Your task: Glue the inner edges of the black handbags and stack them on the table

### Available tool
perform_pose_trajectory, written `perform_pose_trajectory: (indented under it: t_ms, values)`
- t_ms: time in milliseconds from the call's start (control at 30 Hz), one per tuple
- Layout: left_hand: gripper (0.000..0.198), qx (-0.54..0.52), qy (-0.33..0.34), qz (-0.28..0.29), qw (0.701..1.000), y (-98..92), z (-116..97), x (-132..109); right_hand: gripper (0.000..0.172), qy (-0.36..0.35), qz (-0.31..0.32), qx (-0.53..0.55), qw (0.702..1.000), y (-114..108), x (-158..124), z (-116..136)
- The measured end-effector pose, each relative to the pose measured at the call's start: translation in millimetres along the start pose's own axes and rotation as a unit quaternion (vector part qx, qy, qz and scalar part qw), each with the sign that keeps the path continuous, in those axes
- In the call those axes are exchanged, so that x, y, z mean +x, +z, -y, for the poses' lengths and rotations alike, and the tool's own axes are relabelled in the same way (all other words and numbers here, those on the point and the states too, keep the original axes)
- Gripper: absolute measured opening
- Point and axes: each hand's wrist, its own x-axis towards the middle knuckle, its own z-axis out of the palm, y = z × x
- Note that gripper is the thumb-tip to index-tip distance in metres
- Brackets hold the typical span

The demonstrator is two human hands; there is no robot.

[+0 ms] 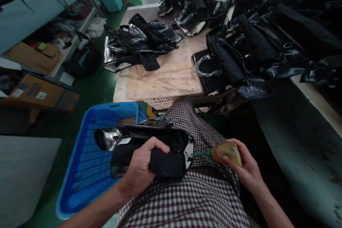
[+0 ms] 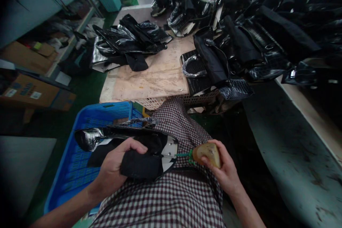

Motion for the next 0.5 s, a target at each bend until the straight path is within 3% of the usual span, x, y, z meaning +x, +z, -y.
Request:
perform_pose_trajectory:
  t_ms: [100,300,500]
  values:
    - [0.025,-0.007,0.002,0.005,1.000,-0.5,-1.2,-0.1,0.045,-0.007,0.012,-0.010,1.000,-0.5,-0.7,-2.0]
    - [0.025,0.003,0.002,-0.004,1.000,0.0,-3.8,3.1,0.044,-0.048,-0.085,-0.022,0.995,2.3,3.9,-1.4]
    - [0.023,0.010,0.002,-0.001,1.000,0.6,-1.3,1.3,0.044,-0.065,-0.084,-0.022,0.994,4.5,3.1,-1.4]
